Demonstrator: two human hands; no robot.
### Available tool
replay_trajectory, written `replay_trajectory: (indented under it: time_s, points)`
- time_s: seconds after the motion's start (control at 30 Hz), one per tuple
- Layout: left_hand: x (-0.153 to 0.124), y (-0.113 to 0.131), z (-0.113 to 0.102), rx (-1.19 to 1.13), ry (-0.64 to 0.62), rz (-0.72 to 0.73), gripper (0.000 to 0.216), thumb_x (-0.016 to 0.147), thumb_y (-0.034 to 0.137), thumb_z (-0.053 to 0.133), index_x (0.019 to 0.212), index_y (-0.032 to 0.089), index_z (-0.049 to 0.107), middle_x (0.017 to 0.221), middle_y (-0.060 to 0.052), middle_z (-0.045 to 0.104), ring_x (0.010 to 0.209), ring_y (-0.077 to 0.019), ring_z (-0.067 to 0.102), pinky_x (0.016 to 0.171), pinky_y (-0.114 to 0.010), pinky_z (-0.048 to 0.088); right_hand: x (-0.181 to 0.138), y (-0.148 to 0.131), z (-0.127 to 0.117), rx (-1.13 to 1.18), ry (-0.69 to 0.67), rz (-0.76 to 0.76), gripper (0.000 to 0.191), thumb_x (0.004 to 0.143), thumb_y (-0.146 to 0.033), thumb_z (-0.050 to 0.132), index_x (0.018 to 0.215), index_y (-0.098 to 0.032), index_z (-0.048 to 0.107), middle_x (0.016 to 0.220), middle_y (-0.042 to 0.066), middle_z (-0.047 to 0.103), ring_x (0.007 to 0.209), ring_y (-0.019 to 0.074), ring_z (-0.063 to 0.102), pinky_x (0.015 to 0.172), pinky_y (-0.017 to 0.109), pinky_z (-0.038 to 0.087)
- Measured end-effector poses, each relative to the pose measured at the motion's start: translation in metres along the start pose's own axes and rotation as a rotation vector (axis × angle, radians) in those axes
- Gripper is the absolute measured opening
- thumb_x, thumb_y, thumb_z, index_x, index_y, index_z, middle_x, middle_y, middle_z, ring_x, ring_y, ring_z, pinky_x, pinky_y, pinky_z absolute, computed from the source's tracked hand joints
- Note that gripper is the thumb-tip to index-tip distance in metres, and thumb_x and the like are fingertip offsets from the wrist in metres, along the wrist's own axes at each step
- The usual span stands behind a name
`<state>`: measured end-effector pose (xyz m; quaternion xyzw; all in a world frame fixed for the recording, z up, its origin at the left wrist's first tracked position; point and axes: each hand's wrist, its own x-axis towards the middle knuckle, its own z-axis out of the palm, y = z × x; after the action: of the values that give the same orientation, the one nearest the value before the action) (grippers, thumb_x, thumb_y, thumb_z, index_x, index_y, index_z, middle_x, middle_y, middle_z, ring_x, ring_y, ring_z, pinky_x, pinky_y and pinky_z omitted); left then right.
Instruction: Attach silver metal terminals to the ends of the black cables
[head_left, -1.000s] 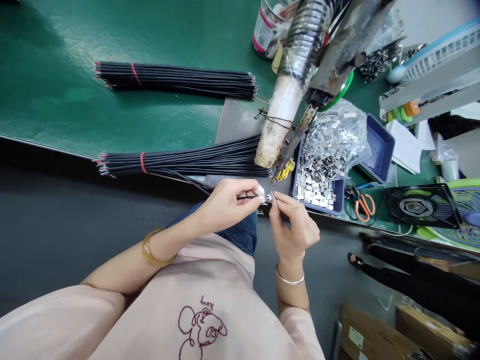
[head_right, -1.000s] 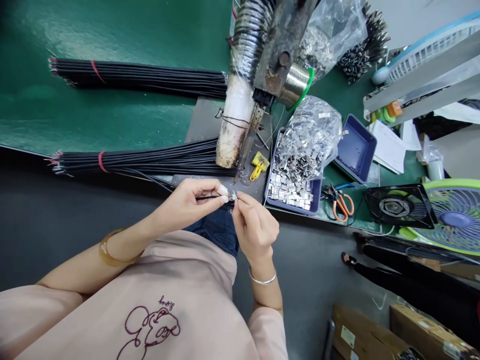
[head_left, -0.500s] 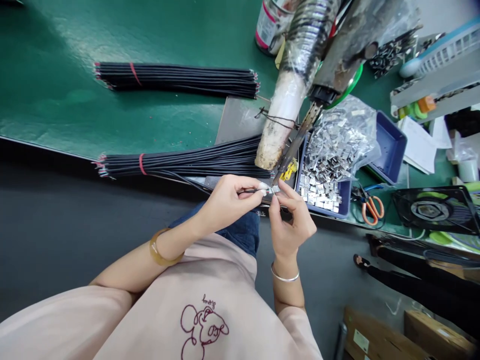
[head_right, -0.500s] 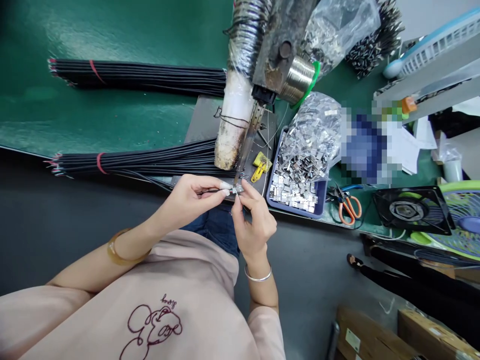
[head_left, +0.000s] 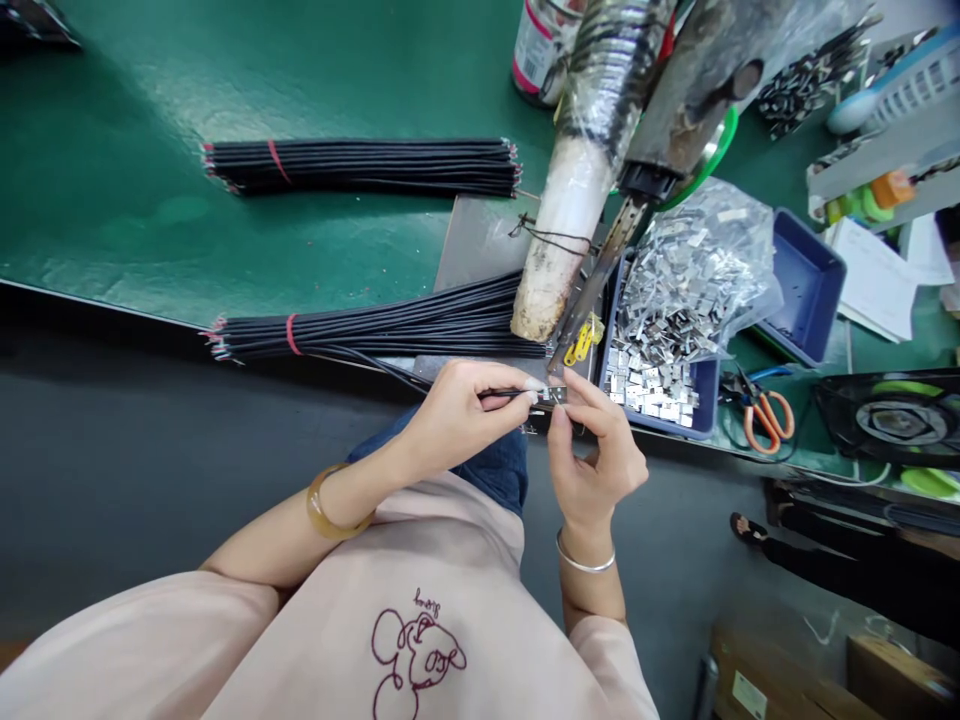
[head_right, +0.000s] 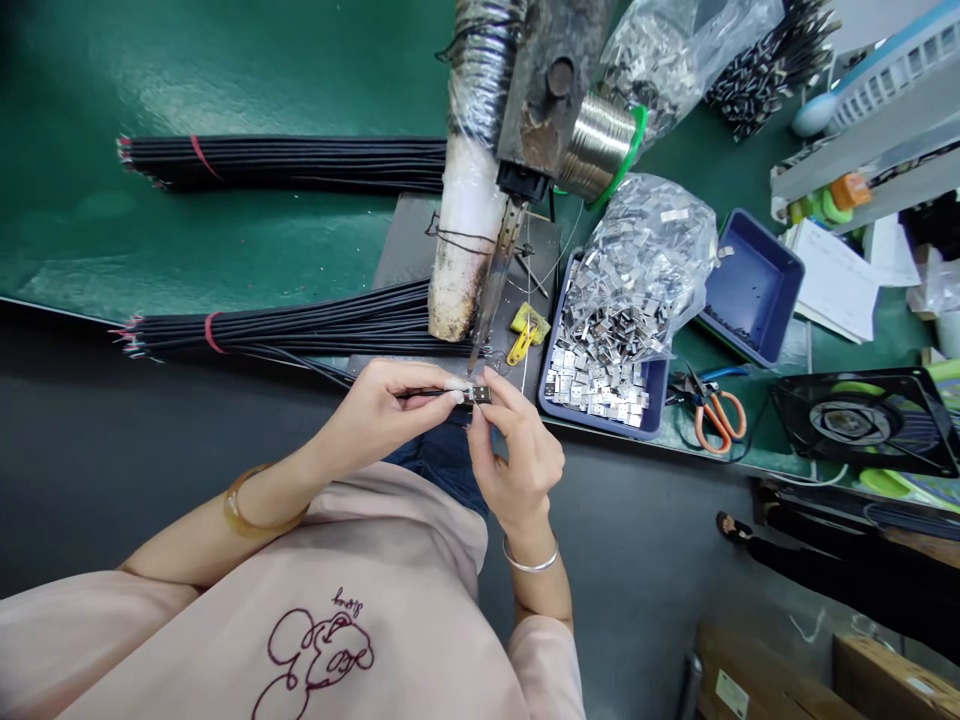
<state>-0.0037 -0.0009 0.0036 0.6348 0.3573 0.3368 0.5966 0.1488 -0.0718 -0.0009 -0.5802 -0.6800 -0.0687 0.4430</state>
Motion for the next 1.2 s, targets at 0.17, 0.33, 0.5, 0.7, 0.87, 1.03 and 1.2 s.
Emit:
replay_trajectory:
  time_s: [0.17,0.33,0.5,0.7,0.87,1.03,1.2]
  points:
    - [-0.001,0.005,-0.006,-0.023,-0.090,-0.020,0.021,0.089,0.022,0.060,0.085,0.011,0.078,0.070,-0.002,0.067,0.061,-0.0097,0.054,0.054,-0.019,0.038,-0.001,0.007,-0.004,-0.031,-0.063,-0.122,0.016,0.094,-0.010,0.063,0.104,-0.020,0.059,0.112,0.011,0.078,0.101,0.0173,0.077,0.082,0.025,0.063]
    - [-0.002,0.012,-0.014,-0.022,-0.208,0.009,0.015,0.087,0.025,0.067,0.083,0.011,0.072,0.065,0.001,0.058,0.058,-0.0078,0.045,0.054,-0.020,0.035,-0.001,0.003,-0.005,0.147,-0.007,0.041,0.011,0.093,-0.013,0.063,0.099,-0.021,0.058,0.092,0.003,0.075,0.084,0.0138,0.075,0.074,0.025,0.061]
    - [-0.008,0.013,-0.015,0.088,-0.186,0.178,0.016,0.091,0.020,0.062,0.078,0.012,0.069,0.062,0.002,0.058,0.057,-0.0067,0.044,0.056,-0.020,0.035,0.003,-0.004,-0.004,0.388,-0.159,0.478,0.011,0.097,-0.025,0.061,0.088,-0.021,0.056,0.064,-0.009,0.056,0.048,0.0076,0.061,0.047,0.017,0.049]
    - [-0.007,0.010,-0.008,-0.084,-0.104,0.026,0.022,0.091,0.024,0.059,0.077,0.010,0.069,0.055,0.006,0.035,0.053,-0.0063,0.027,0.049,-0.021,0.023,-0.004,-0.008,0.000,0.183,0.091,0.308,0.006,0.092,-0.018,0.067,0.094,-0.021,0.062,0.100,0.003,0.074,0.076,0.0136,0.074,0.066,0.026,0.061]
    - [0.000,0.005,0.001,-0.154,-0.005,-0.028,0.021,0.088,0.025,0.060,0.072,0.011,0.066,0.060,0.003,0.046,0.057,-0.0069,0.037,0.053,-0.021,0.031,-0.003,-0.009,0.005,0.034,0.052,0.128,0.012,0.089,-0.011,0.069,0.095,-0.021,0.066,0.104,0.006,0.079,0.093,0.0171,0.077,0.073,0.026,0.063]
    - [0.006,0.001,0.006,-0.135,0.076,-0.060,0.016,0.083,0.023,0.063,0.072,0.013,0.067,0.060,0.002,0.050,0.056,-0.0073,0.039,0.052,-0.021,0.029,0.002,-0.005,0.010,0.035,0.051,0.116,0.012,0.088,-0.010,0.070,0.093,-0.020,0.066,0.108,0.005,0.079,0.092,0.0154,0.077,0.073,0.024,0.063]
    - [0.008,0.003,0.007,-0.101,0.119,-0.050,0.014,0.083,0.021,0.062,0.074,0.012,0.067,0.058,0.003,0.045,0.054,-0.0060,0.032,0.049,-0.021,0.024,0.005,-0.002,0.012,0.052,0.050,0.131,0.009,0.089,-0.013,0.069,0.093,-0.021,0.066,0.108,0.005,0.079,0.096,0.0175,0.077,0.074,0.027,0.064]
